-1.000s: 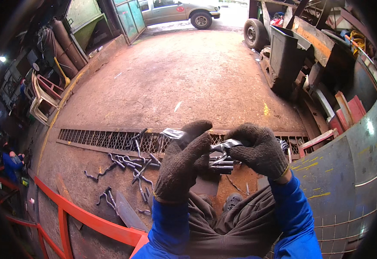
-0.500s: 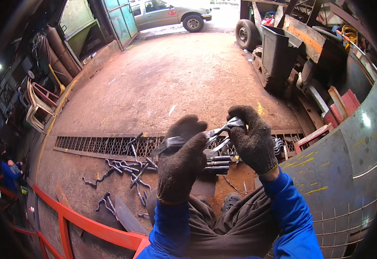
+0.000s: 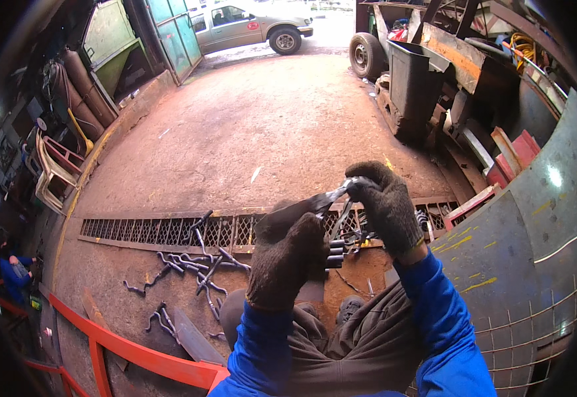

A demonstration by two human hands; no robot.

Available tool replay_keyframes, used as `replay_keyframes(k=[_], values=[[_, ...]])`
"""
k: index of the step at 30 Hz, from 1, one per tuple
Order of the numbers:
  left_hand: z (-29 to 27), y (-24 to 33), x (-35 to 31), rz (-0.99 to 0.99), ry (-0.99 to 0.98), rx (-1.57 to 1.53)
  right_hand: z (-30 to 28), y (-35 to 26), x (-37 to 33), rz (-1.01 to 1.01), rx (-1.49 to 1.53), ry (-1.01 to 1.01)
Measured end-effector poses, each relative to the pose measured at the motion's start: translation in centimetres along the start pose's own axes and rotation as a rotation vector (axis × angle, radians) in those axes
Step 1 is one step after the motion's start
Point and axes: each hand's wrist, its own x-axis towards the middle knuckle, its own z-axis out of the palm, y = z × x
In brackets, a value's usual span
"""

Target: The person gathers several small metal parts from a grated floor area and arranges them into a neat stack on a metal plate. The person then picks up a strap, folds it, and places it on the stack before continuing to adjust the parts.

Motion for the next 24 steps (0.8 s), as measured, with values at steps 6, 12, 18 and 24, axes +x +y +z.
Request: replay_keyframes(k=[6,12,18,24], values=[[-1.8,-2.9,-0.5,0.043,-0.126,-0.093,-0.5,1.8,0.5,-0.016,0.192,-0.002],[0.4,1.2,-0.4,-0.118,-0.183,0.398,-0.1,1.2,-0.4,-0.027,0.161,-0.080],[0.9,0.4,-2.4,0.158,-0.363,0.596,-1.3,1.0,-0.4,0.014,0.301,-0.062],[2.1,2.7,-3.7,0.216,-0.432,0.657,-1.5,1.3,-0.9,0.120,0.500,-0.116]])
